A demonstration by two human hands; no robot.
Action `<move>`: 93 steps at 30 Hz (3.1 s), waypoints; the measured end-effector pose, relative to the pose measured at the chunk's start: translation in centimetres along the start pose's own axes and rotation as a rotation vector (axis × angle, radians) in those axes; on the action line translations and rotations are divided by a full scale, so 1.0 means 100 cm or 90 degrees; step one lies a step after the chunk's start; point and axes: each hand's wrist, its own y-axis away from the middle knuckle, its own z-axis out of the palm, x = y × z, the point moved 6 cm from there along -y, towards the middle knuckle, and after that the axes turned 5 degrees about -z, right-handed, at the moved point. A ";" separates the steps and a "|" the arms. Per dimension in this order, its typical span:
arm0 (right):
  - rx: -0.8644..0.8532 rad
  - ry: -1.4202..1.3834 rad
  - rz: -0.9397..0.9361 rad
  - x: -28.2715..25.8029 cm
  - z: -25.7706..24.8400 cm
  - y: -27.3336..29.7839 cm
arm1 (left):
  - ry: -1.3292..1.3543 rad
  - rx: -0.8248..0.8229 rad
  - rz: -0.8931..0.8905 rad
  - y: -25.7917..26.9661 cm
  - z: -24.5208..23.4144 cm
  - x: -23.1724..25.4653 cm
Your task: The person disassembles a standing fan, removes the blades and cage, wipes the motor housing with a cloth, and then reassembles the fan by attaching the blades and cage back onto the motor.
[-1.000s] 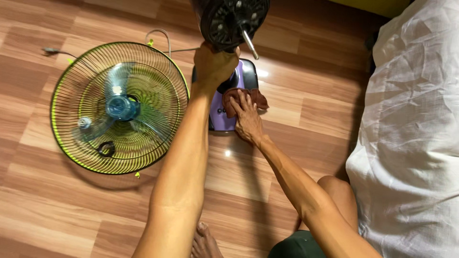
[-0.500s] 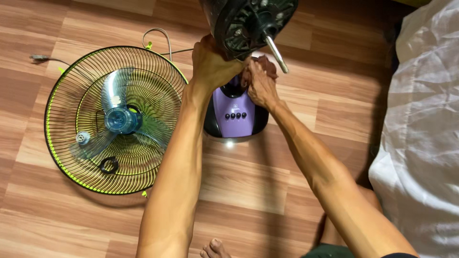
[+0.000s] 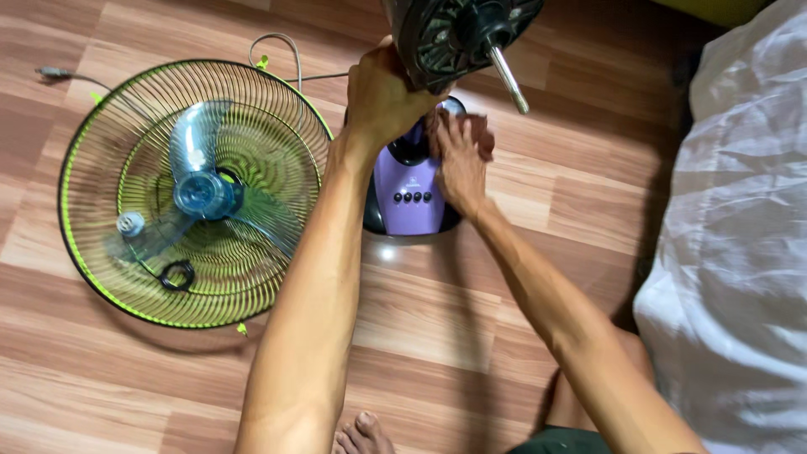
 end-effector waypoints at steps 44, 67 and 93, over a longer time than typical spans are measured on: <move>-0.128 -0.043 -0.294 -0.086 -0.027 0.077 | -0.060 -0.097 -0.251 0.002 0.031 -0.028; 0.130 -0.132 -0.020 -0.063 -0.031 0.067 | -0.020 -0.084 -0.216 0.001 0.013 -0.014; 0.206 -0.702 0.157 0.024 -0.095 0.006 | -0.202 -0.084 -0.204 -0.003 0.037 -0.044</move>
